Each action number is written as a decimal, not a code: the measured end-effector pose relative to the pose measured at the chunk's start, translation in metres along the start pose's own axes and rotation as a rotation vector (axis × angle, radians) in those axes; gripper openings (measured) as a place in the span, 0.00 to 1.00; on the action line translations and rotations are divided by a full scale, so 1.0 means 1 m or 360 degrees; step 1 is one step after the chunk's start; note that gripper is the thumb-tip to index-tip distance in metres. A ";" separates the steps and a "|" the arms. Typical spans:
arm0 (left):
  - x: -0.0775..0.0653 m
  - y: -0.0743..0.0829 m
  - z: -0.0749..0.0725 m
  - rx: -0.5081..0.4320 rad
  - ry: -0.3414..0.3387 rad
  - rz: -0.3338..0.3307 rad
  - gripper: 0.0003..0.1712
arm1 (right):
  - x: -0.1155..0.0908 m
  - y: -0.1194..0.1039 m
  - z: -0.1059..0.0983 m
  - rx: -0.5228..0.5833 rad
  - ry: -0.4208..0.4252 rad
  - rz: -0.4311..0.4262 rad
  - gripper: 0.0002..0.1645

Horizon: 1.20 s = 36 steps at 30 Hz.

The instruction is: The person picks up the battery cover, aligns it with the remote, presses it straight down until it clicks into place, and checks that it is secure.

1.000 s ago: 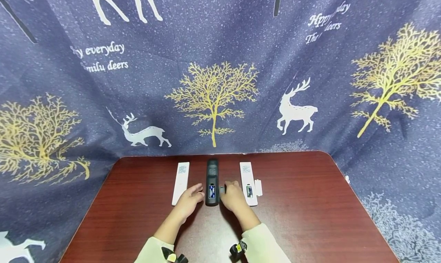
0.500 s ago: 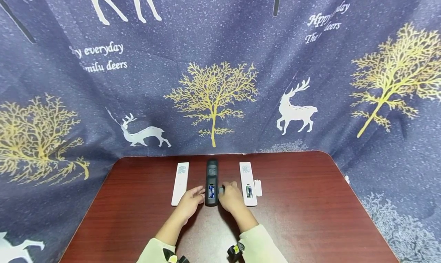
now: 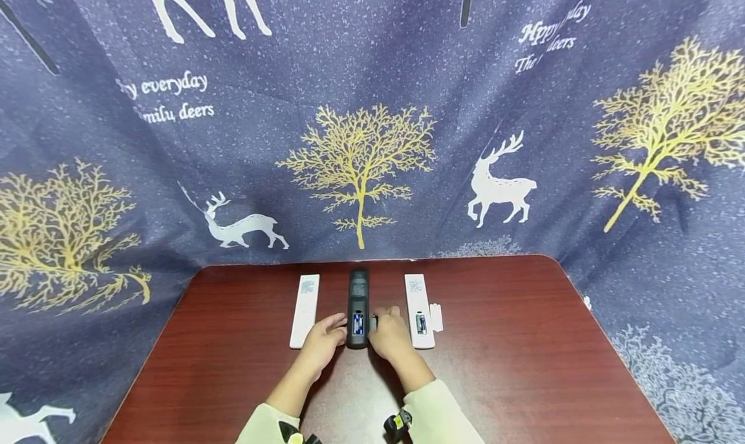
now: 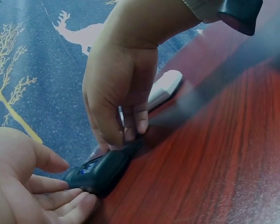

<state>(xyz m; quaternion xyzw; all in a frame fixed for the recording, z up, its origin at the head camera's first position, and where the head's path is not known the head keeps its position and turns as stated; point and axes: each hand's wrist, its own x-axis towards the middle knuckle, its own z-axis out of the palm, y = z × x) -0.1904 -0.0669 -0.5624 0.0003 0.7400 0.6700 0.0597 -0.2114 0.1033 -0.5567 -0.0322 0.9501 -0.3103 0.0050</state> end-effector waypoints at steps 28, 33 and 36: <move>0.005 -0.003 0.004 0.0018 -0.0005 -0.0091 0.39 | 0.002 -0.001 -0.001 0.0024 -0.0027 -0.0022 0.28; 0.006 -0.005 0.006 0.0048 -0.0042 -0.0090 0.41 | 0.003 0.001 -0.002 0.0032 -0.0040 -0.0050 0.28; 0.007 -0.006 0.008 0.0066 -0.0038 -0.0094 0.42 | 0.004 0.002 -0.002 0.0043 -0.0059 -0.0059 0.28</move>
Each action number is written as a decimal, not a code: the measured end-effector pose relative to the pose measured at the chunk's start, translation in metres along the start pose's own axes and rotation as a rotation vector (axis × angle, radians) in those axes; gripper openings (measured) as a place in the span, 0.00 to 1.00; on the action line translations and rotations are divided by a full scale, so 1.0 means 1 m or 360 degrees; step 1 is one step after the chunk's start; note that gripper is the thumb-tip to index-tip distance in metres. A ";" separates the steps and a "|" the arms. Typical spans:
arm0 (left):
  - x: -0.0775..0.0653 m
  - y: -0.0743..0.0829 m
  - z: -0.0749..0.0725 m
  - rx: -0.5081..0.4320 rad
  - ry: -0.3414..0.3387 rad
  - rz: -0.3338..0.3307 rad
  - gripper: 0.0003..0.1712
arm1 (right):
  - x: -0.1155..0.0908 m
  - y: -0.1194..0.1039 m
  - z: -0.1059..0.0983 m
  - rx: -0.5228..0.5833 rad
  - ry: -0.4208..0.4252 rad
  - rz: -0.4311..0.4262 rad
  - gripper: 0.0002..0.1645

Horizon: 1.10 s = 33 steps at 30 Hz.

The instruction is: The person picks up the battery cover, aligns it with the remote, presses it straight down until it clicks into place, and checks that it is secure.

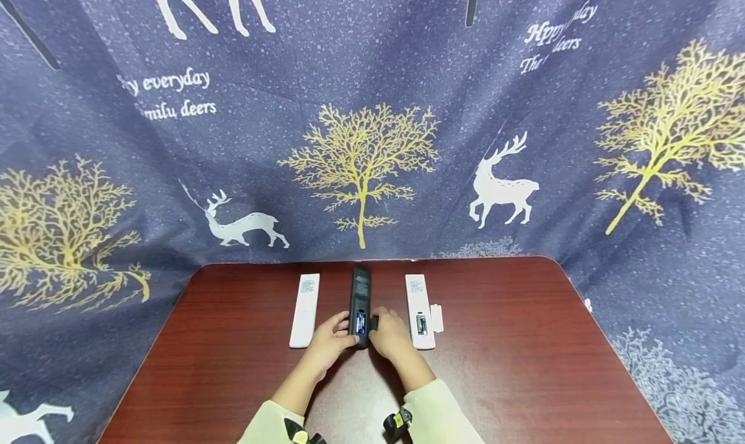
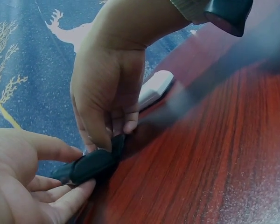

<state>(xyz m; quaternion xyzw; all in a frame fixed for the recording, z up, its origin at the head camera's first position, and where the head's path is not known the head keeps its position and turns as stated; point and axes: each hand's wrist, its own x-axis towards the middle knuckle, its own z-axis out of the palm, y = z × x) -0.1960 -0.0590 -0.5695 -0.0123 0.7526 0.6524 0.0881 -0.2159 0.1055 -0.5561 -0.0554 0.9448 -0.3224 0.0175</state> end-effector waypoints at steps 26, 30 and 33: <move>-0.003 -0.004 -0.007 -0.0124 -0.0028 -0.0033 0.41 | 0.002 0.001 -0.001 0.0123 -0.0054 -0.0003 0.25; -0.004 -0.004 -0.006 -0.0154 -0.0043 -0.0039 0.42 | 0.000 0.001 -0.002 0.0141 -0.0053 0.0003 0.25; -0.004 -0.004 -0.006 -0.0189 -0.0053 -0.0042 0.43 | 0.000 0.001 -0.002 0.0161 -0.0045 0.0003 0.25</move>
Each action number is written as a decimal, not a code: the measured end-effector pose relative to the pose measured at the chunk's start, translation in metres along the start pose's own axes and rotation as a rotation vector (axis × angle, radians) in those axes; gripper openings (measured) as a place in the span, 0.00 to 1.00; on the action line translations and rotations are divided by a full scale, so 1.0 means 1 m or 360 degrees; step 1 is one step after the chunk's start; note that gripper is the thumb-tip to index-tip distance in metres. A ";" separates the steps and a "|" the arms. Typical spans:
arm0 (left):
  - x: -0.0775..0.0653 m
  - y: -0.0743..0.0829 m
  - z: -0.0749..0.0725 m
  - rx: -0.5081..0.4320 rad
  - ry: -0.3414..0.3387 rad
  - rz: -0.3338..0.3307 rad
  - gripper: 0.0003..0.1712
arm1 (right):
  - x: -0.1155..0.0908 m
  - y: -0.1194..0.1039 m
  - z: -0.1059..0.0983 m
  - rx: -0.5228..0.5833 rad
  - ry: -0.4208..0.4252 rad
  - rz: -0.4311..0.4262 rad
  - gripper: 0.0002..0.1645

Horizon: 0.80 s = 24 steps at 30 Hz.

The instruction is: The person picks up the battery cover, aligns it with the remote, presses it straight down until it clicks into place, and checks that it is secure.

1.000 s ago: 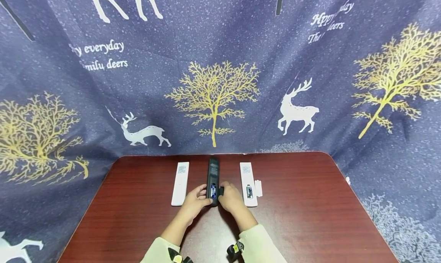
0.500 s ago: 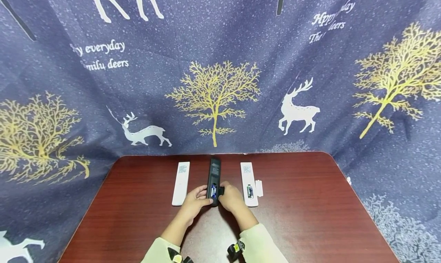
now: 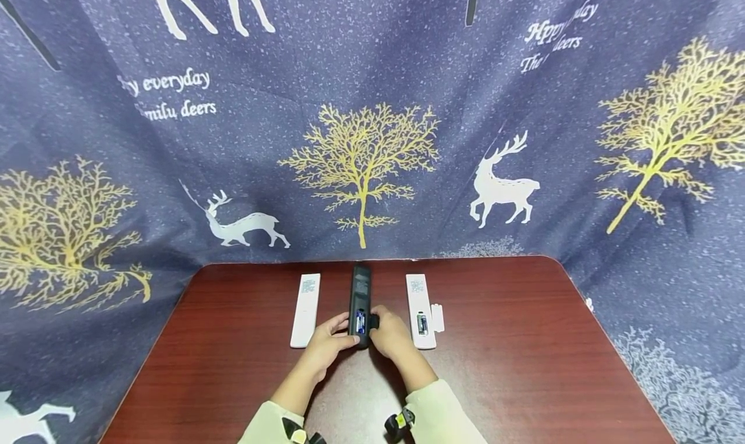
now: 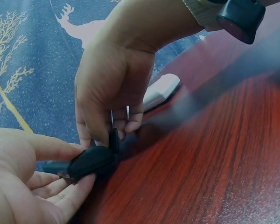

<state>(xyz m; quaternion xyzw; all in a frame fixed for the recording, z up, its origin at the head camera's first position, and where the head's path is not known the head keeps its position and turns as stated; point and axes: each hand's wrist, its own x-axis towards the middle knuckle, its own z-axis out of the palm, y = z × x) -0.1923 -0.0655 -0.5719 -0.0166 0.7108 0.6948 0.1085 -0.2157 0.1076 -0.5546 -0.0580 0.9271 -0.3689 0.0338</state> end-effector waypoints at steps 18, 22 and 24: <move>0.003 -0.002 0.001 -0.0327 -0.0110 -0.0017 0.44 | -0.001 0.001 -0.003 0.0108 0.0047 -0.0039 0.24; 0.004 -0.002 0.001 -0.0354 -0.0115 -0.0030 0.43 | -0.001 0.002 -0.004 0.0136 0.0058 -0.0027 0.22; 0.004 -0.002 0.001 -0.0362 -0.0115 -0.0035 0.43 | -0.001 0.002 -0.004 0.0144 0.0063 -0.0026 0.21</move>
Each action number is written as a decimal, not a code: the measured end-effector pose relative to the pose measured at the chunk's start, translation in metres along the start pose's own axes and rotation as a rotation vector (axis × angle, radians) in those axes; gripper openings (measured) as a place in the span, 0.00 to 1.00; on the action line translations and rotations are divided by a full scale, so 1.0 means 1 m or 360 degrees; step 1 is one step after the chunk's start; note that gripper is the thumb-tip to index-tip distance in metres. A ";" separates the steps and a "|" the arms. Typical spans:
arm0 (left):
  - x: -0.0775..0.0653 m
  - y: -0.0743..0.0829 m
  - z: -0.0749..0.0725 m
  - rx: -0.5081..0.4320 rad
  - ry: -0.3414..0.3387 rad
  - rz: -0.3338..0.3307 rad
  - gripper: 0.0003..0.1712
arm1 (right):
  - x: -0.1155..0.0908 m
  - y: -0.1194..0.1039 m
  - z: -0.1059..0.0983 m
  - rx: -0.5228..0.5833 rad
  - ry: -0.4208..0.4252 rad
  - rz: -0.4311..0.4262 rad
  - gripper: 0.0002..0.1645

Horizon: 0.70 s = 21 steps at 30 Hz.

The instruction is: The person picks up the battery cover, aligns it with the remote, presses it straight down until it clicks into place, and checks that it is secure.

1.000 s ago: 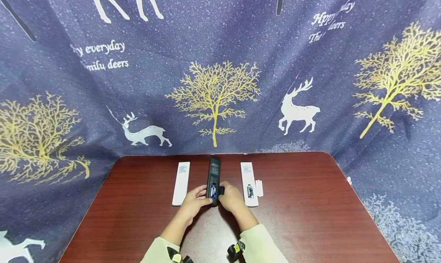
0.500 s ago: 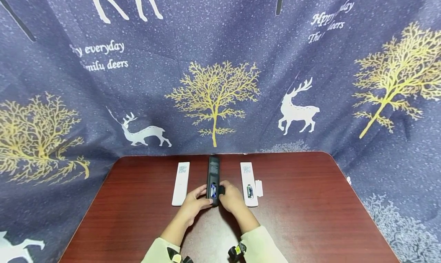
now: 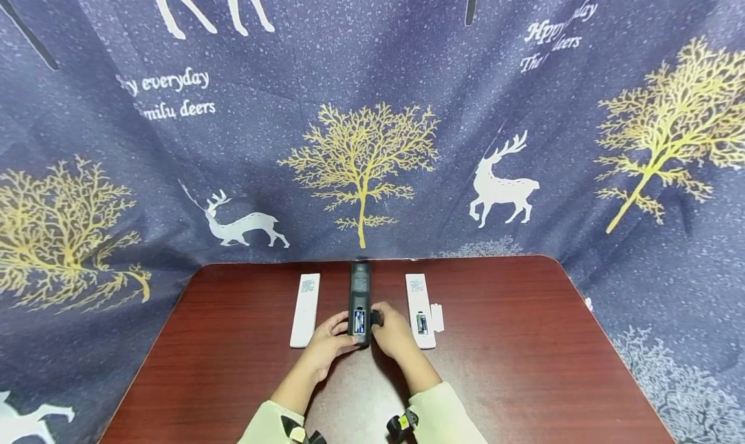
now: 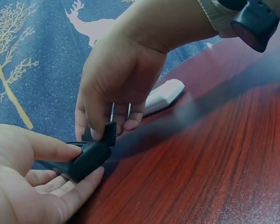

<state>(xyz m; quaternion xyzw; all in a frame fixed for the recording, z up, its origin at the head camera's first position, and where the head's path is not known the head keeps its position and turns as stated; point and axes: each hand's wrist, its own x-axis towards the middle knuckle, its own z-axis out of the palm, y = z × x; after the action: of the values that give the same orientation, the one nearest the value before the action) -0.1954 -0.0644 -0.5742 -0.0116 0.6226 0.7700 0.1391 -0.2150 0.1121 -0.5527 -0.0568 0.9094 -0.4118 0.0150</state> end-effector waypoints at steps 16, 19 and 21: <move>0.001 -0.002 0.000 -0.0035 0.0013 -0.0020 0.44 | 0.003 -0.004 -0.006 0.0306 0.0077 0.0029 0.22; 0.002 -0.003 0.000 -0.0025 0.0023 -0.0034 0.44 | 0.004 -0.006 -0.007 0.0368 0.0109 0.0016 0.22; 0.002 -0.003 -0.001 -0.0022 0.0025 -0.0036 0.44 | 0.004 -0.007 -0.007 0.0402 0.0125 0.0015 0.22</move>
<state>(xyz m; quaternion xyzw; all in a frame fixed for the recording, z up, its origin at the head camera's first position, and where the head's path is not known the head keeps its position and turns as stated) -0.1969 -0.0638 -0.5780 -0.0257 0.6183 0.7725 0.1429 -0.2185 0.1122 -0.5423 -0.0341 0.8505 -0.5248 -0.0117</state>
